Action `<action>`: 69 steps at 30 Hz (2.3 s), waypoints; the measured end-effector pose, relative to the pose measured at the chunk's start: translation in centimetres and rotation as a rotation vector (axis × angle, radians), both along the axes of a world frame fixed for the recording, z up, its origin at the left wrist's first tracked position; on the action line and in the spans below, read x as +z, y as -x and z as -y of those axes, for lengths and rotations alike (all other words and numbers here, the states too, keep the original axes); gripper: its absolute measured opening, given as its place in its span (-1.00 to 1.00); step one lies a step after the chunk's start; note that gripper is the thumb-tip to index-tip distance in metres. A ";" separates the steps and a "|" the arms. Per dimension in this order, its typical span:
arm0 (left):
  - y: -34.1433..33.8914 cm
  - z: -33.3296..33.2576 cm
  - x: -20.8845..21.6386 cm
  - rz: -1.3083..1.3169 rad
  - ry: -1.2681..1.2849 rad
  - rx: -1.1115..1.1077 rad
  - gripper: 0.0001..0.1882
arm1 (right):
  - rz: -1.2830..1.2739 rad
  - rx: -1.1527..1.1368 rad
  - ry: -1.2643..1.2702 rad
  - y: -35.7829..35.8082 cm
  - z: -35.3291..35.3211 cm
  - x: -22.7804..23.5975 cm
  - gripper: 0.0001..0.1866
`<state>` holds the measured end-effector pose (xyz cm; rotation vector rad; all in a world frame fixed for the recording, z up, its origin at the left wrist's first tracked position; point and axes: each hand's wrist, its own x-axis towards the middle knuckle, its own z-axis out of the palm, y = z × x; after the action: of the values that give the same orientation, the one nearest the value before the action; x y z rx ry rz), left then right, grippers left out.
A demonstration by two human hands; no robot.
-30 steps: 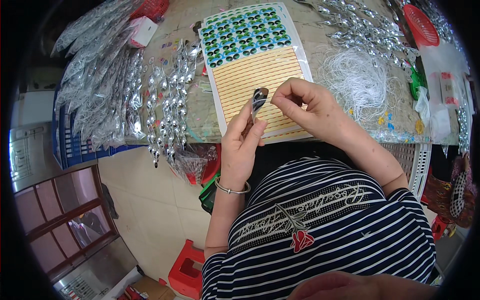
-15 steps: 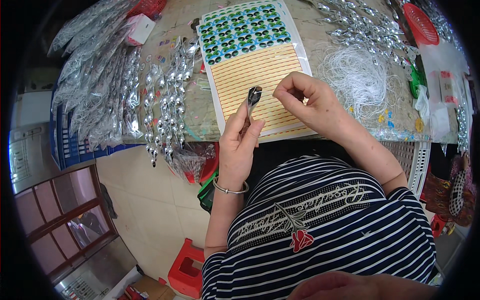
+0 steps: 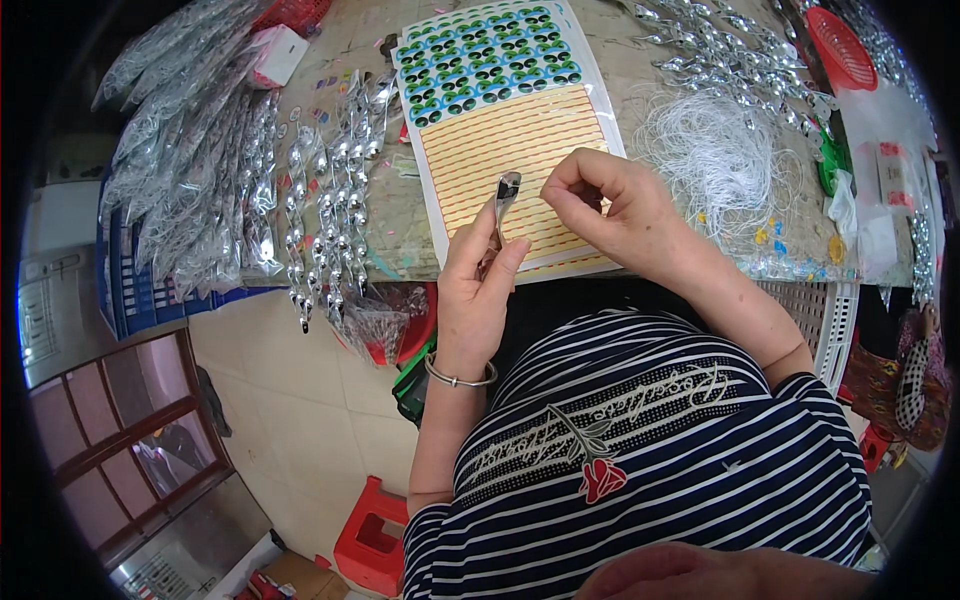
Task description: Assembling small toys by applying stickers to silver tinsel components and grouping them into bundles.
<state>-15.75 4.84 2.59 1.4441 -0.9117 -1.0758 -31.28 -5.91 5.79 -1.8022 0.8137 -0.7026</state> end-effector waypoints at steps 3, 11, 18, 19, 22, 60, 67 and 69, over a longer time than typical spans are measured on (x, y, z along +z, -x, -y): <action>0.0 0.0 -0.1 0.001 0.011 -0.015 -0.46 | 0.035 0.017 0.019 -0.2 -0.2 -0.3 -0.88; -0.2 -0.2 0.2 0.128 0.066 -0.156 -0.44 | 0.013 0.017 -0.010 -0.5 -0.2 0.0 -0.88; 0.3 -0.6 1.9 0.130 0.077 -0.212 -0.47 | -0.012 0.028 0.040 -0.3 -0.7 0.7 -0.90; 0.3 -0.7 2.0 0.132 0.080 -0.209 -0.47 | -0.014 0.032 0.037 -0.3 -0.7 0.9 -0.90; 0.2 -1.1 2.3 0.163 0.090 -0.210 -0.48 | 0.000 0.049 0.072 -0.3 -0.9 1.1 -0.90; 1.1 -2.1 4.4 -0.152 -0.063 -0.080 -0.79 | 0.009 0.266 -0.249 -0.2 -2.0 2.5 -0.83; 0.8 -3.8 3.6 -0.204 0.031 -0.040 -0.87 | 0.015 0.260 -0.367 -0.5 -3.1 2.6 -0.87; 0.1 -4.6 3.4 -0.179 0.051 -0.021 -0.87 | 0.000 0.263 -0.165 -0.2 -3.4 3.0 -0.91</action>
<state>-15.89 9.41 6.01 1.2763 -0.8220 -1.1693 -31.07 -2.47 8.82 -1.7191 0.6014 -0.4508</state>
